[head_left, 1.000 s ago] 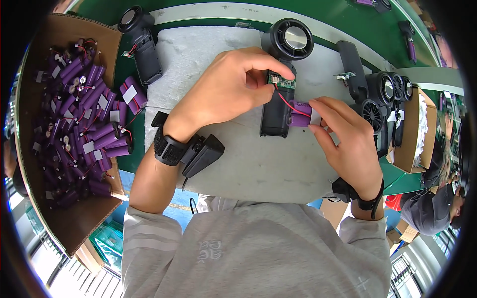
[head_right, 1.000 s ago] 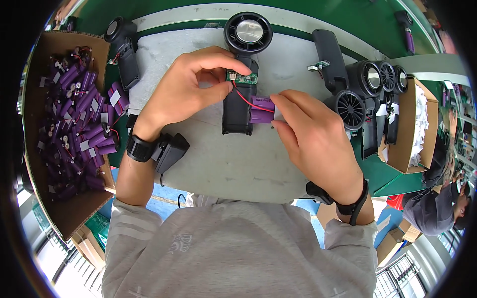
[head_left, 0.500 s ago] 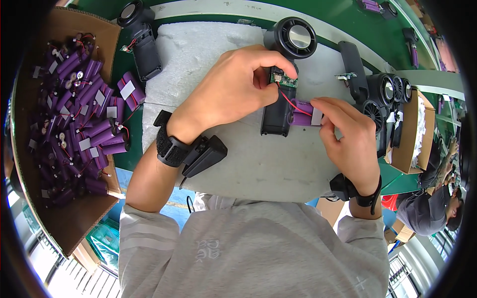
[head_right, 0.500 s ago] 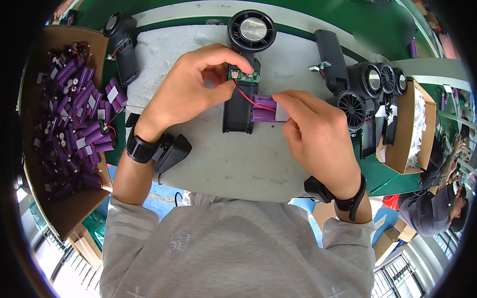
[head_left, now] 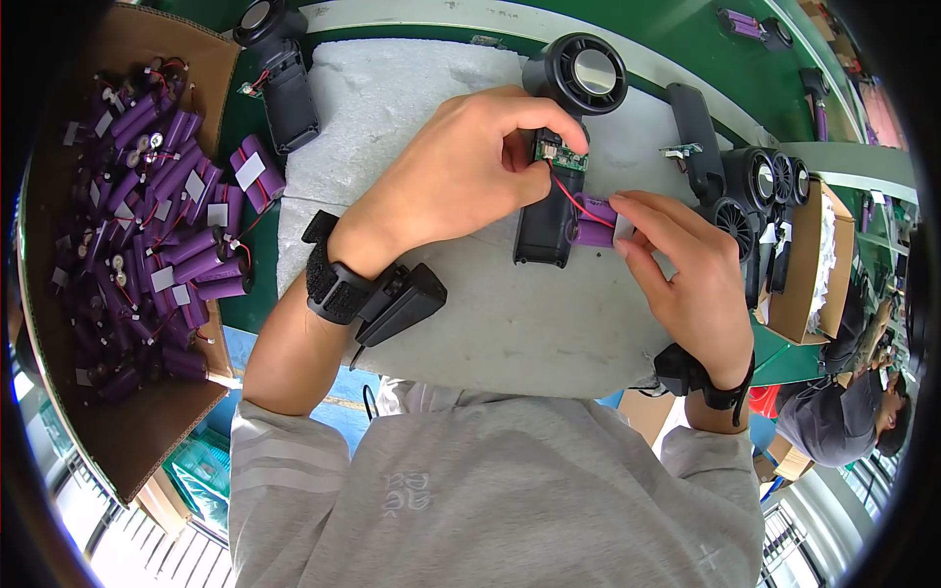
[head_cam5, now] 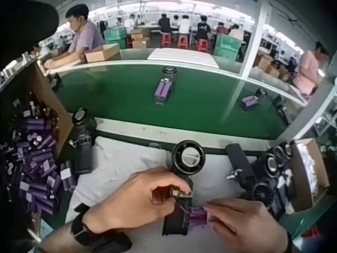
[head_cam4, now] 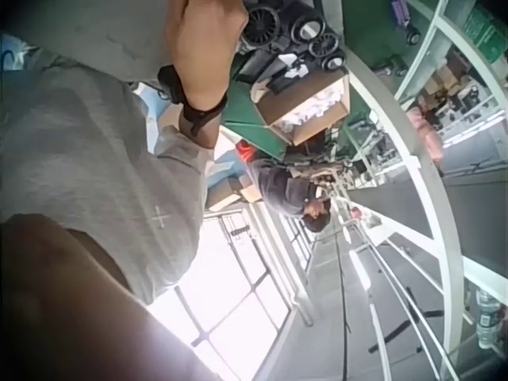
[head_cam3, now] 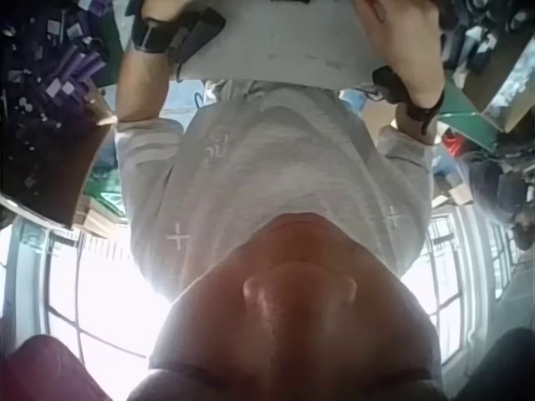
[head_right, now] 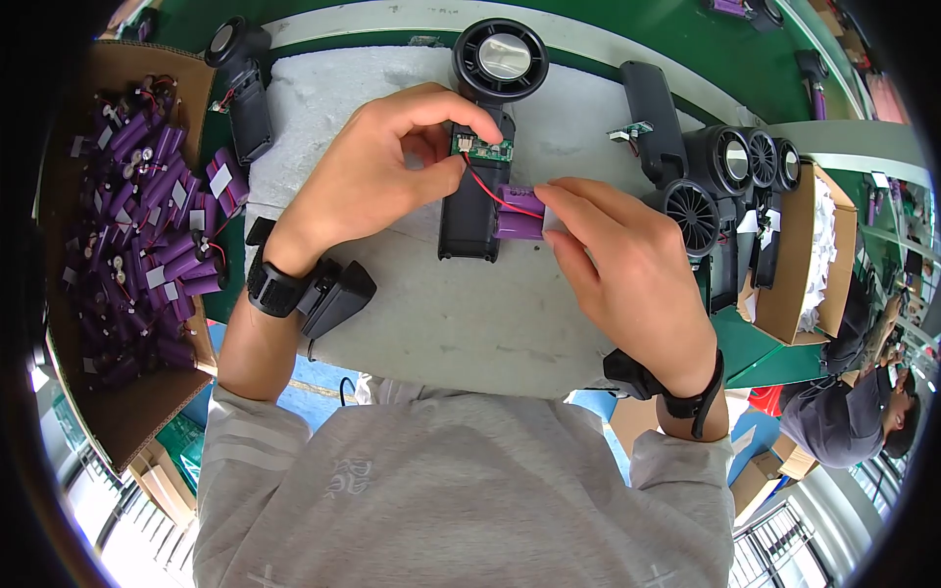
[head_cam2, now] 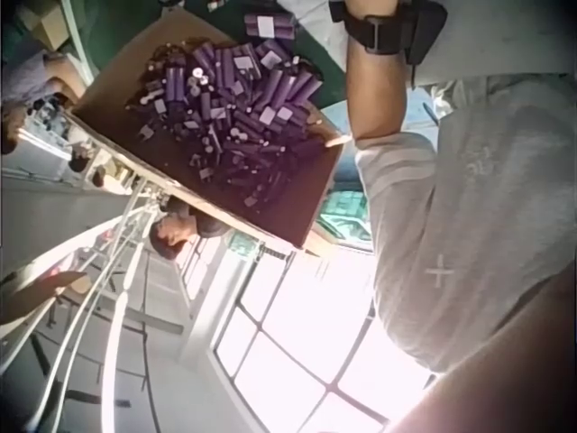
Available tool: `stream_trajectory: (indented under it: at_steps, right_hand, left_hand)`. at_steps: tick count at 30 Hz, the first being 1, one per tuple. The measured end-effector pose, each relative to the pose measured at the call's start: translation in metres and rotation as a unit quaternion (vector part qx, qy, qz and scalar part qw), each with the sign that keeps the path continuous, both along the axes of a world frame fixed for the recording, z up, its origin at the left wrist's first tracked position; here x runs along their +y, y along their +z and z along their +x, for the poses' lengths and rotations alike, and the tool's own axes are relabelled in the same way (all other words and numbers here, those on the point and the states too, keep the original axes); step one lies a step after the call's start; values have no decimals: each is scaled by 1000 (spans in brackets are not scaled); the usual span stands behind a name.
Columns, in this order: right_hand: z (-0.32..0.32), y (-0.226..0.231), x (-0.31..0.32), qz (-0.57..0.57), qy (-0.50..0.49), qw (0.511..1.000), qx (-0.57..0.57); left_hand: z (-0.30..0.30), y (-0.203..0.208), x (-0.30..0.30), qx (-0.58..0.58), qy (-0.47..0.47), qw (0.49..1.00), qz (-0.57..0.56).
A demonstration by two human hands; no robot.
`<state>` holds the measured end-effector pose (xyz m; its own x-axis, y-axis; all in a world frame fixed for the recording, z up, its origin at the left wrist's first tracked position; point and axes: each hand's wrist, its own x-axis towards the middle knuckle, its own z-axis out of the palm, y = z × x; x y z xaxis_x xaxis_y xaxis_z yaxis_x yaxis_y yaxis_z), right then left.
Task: Assembling electronic components involving batteries, circuit boards, and wiring connectors.
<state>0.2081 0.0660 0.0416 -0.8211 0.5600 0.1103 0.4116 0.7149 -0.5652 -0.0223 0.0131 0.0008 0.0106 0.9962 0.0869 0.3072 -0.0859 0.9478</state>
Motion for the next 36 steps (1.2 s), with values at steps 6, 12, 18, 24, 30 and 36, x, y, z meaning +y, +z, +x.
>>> stream_trajectory:
  at_steps: [6, 12, 18, 24, 30, 36]
  right_hand:
    - [0, -3, 3, 36, 3, 999, 1]
    - [-6, 9, 1, -46, -17, 999, -2]
    - [-1, 2, 5, 5, 10, 1000, 2]
    - [-2, 2, 0, 12, 10, 1000, 7]
    - [-11, 0, -10, 83, -9, 997, -1]
    - [-13, -3, -13, 126, 3, 992, -10]
  left_hand:
    - [-1, 3, 1, 8, -11, 1000, -17]
    - [-3, 6, 2, 25, -23, 999, -31]
    - [-3, 7, -1, 31, -23, 999, -14]
    - [1, 7, -3, 8, -3, 1000, 3]
    - [1, 7, -1, 14, -3, 1000, 13]
    - [-2, 10, -2, 30, -15, 999, -33]
